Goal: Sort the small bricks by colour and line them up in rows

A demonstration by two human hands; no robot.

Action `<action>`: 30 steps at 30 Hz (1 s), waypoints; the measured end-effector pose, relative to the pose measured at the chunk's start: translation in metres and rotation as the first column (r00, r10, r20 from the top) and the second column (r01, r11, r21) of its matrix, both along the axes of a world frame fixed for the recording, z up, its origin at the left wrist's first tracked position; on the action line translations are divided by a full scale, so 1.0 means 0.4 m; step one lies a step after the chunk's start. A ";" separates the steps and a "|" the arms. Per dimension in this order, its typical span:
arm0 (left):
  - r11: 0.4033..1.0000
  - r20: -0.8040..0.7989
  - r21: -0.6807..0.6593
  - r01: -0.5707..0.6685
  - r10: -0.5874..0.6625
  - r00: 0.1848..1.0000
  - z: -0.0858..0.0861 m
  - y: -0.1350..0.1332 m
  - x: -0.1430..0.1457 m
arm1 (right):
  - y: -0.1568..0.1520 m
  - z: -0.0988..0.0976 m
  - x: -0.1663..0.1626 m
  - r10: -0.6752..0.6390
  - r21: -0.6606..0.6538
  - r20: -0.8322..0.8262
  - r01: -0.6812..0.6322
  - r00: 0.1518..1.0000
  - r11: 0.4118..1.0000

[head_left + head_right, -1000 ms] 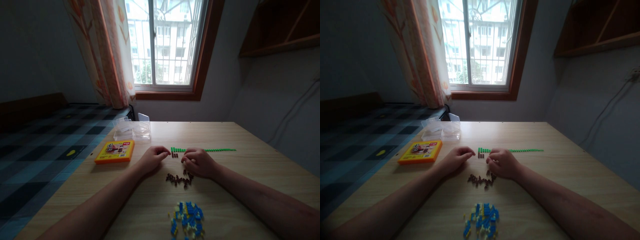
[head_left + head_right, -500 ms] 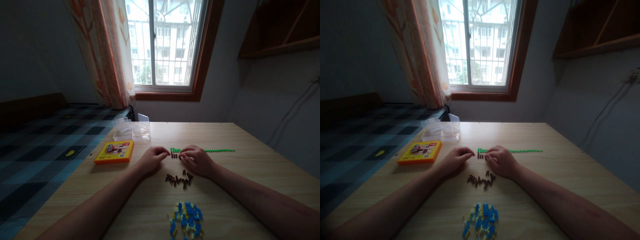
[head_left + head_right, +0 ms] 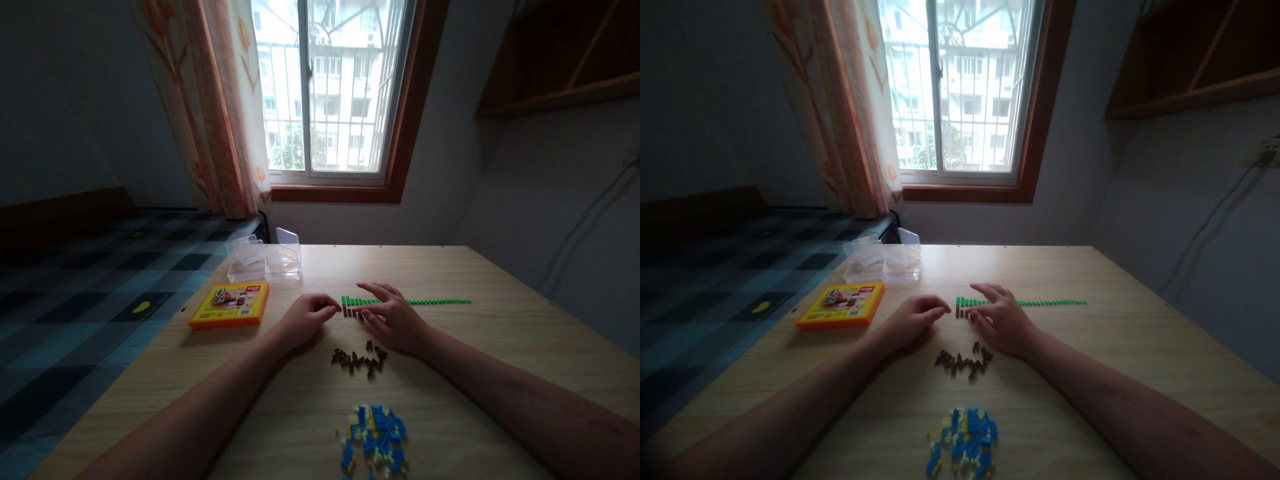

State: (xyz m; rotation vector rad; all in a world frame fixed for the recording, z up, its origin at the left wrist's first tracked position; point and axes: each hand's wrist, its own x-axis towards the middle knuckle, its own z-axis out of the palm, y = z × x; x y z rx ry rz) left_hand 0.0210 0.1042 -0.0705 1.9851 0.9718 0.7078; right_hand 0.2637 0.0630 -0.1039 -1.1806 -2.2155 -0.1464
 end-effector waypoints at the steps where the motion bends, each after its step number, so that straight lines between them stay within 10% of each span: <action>1: 1.000 0.001 0.000 -0.001 0.001 1.000 0.000 0.000 0.000 | -0.001 0.000 0.001 -0.001 0.005 -0.011 0.001 1.000 1.000; 30: 1.000 -0.012 0.020 0.021 -0.021 1.000 0.000 -0.004 0.002 | -0.015 0.000 -0.011 -0.026 0.005 -0.021 0.027 0.999 1.000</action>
